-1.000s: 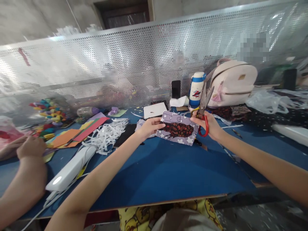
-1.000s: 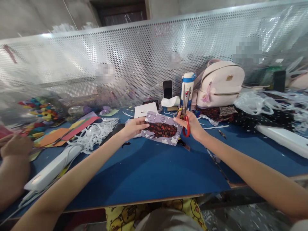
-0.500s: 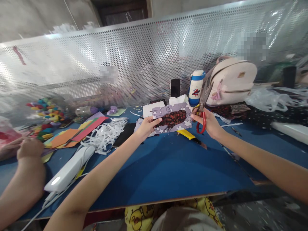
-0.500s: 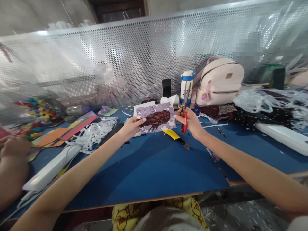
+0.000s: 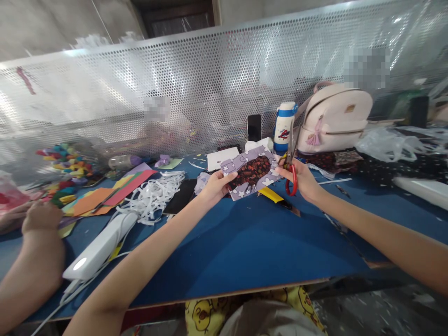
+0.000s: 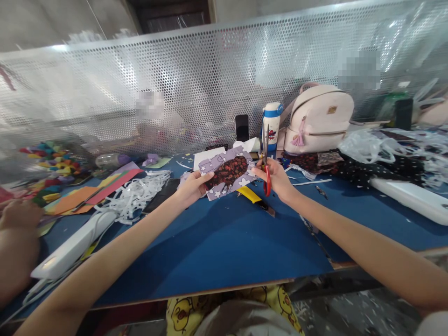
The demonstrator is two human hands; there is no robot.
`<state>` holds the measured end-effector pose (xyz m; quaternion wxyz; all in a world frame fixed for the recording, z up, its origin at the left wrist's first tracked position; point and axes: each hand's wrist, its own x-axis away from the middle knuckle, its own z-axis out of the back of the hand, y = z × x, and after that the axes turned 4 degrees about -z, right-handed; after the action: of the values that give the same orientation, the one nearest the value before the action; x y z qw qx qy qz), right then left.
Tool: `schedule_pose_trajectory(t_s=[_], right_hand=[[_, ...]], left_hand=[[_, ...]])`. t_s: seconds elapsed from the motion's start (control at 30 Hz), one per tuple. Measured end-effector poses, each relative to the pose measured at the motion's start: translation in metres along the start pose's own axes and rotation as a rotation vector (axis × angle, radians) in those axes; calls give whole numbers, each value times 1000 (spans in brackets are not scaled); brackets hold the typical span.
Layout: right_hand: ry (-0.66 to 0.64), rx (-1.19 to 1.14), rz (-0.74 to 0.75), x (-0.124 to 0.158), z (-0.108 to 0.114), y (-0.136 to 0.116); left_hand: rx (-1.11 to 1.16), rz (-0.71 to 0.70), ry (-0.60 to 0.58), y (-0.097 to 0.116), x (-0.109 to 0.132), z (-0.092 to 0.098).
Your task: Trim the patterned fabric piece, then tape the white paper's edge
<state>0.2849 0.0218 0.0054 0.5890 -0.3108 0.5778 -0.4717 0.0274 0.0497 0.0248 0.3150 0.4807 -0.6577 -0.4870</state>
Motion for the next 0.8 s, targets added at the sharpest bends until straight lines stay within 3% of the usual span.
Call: schedule_pose_trajectory(t_s=[0.33,0.57,0.8], right_hand=[[-11,-47,-4,0,1,-3],[-16,-63,2,0,2,-3],[-56,-89,-6,1,1,0]], left_hand=[[-118,51,-55,1,0,5],[-307,115,-157,1,-3,12],[-313,-10,-114,-1,-6,14]])
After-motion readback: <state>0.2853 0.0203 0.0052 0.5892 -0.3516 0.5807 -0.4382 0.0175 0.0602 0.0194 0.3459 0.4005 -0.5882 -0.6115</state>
